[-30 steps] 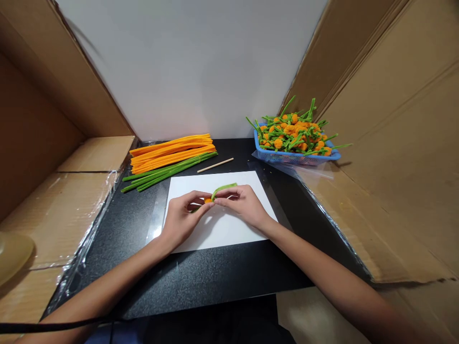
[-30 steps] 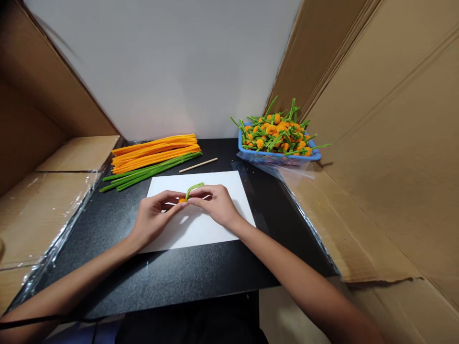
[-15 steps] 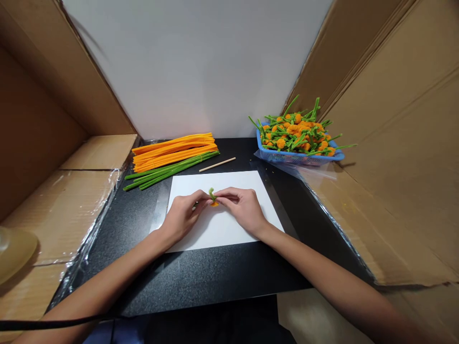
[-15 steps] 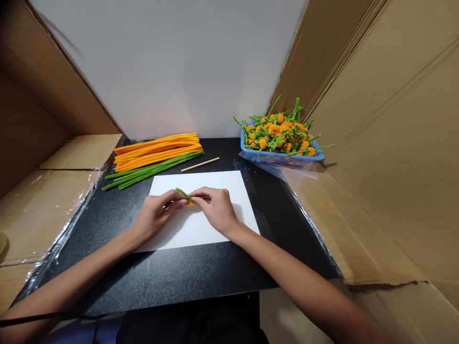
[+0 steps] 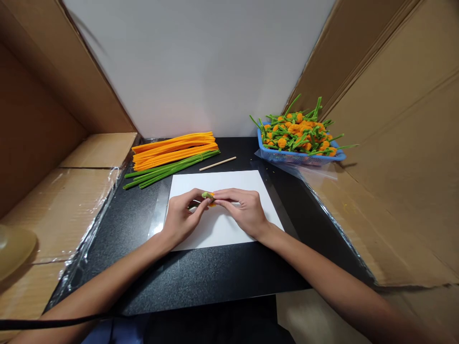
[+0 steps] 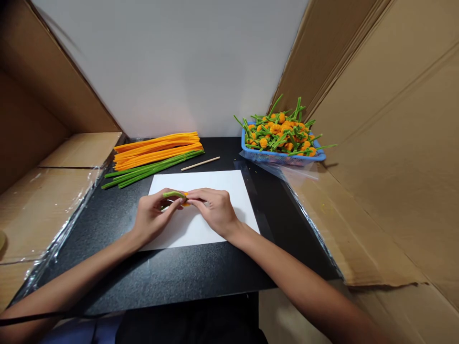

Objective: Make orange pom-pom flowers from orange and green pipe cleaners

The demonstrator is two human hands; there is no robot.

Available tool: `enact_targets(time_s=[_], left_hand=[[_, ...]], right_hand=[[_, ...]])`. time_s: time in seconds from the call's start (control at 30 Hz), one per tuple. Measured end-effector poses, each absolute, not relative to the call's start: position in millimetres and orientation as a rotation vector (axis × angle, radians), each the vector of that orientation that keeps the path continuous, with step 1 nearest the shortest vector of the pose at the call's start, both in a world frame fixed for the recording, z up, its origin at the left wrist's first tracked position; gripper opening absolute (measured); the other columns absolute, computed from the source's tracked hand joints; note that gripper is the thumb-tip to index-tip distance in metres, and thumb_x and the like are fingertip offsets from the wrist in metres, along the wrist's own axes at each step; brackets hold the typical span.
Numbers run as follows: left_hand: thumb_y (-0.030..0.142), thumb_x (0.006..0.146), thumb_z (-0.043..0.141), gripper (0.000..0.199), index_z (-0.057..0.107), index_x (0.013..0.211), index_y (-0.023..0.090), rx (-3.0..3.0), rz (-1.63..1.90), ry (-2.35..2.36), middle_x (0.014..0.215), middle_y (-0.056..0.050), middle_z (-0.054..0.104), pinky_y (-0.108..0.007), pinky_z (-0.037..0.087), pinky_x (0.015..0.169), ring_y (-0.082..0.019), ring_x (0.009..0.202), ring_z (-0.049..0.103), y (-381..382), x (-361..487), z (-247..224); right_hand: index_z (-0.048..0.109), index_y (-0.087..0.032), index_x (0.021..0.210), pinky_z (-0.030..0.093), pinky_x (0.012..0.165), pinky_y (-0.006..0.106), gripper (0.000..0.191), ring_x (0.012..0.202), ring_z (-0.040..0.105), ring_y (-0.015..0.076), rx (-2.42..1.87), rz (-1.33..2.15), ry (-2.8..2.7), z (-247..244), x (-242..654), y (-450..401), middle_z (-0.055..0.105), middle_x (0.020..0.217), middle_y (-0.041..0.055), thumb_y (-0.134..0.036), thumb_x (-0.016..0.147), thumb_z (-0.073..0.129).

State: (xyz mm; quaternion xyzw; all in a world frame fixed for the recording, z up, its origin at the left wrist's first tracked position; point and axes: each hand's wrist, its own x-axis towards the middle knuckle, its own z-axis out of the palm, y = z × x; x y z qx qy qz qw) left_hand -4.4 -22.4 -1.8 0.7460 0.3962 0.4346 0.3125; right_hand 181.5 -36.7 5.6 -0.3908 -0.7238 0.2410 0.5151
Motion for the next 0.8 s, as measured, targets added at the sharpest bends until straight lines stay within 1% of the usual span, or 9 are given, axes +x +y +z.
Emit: enact_targets(time_s=[0.1, 0.27, 0.47, 0.63, 0.8], left_hand=[[0.024, 0.090, 0.063, 0.011, 0.069, 0.092, 0.016, 1.931, 1.184, 1.052, 0.085, -0.004, 0.074, -0.023, 0.059, 0.066, -0.013, 0.072, 0.071, -22.8, -2.6, -5.5], [0.025, 0.089, 0.063, 0.010, 0.068, 0.089, 0.016, 1.875, 1.185, 1.034, 0.082, -0.003, 0.073, -0.024, 0.059, 0.067, -0.013, 0.071, 0.070, -24.4, -1.6, -6.4], [0.025, 0.089, 0.063, 0.009, 0.067, 0.087, 0.016, 1.868, 1.122, 1.063, 0.077, -0.002, 0.070, -0.022, 0.055, 0.063, -0.011, 0.066, 0.067, -23.9, -1.0, -1.8], [0.028, 0.088, 0.065, 0.012, 0.063, 0.083, 0.016, 1.826, 1.093, 1.077, 0.076, 0.000, 0.067, -0.020, 0.052, 0.055, -0.009, 0.058, 0.064, -19.0, -2.2, 6.2], [0.030, 0.089, 0.063, 0.014, 0.063, 0.088, 0.017, 1.820, 1.011, 1.067, 0.080, -0.001, 0.069, -0.022, 0.054, 0.059, -0.012, 0.065, 0.067, -18.6, -4.5, 9.9]], right_hand=[[0.078, -0.017, 0.095, 0.061, 0.086, 0.034, 0.014, 0.090, 0.075, 0.0193, -0.890, 0.495, -1.815, 4.1, 183.8, -35.9, 0.078, 0.097, 0.0092, -0.012, 0.086, 0.068], [0.076, -0.014, 0.101, 0.061, 0.087, 0.032, 0.018, 0.094, 0.074, 0.0195, -0.787, 0.337, -1.962, -1.0, 188.7, -32.4, 0.077, 0.100, 0.0114, -0.011, 0.091, 0.061], [0.073, -0.016, 0.107, 0.062, 0.085, 0.031, 0.022, 0.095, 0.073, 0.0183, -0.739, 0.215, -2.085, -2.3, 192.2, -29.0, 0.077, 0.100, 0.0096, -0.013, 0.095, 0.054], [0.069, -0.013, 0.111, 0.060, 0.089, 0.033, 0.022, 0.100, 0.072, 0.0196, -0.741, 0.055, -2.125, 1.9, 196.5, -27.8, 0.076, 0.104, 0.0119, -0.012, 0.096, 0.053], [0.069, -0.010, 0.106, 0.060, 0.081, 0.033, 0.019, 0.091, 0.072, 0.0209, -0.727, -0.124, -2.191, 5.4, 200.0, -27.5, 0.076, 0.099, 0.0125, -0.009, 0.094, 0.054]])
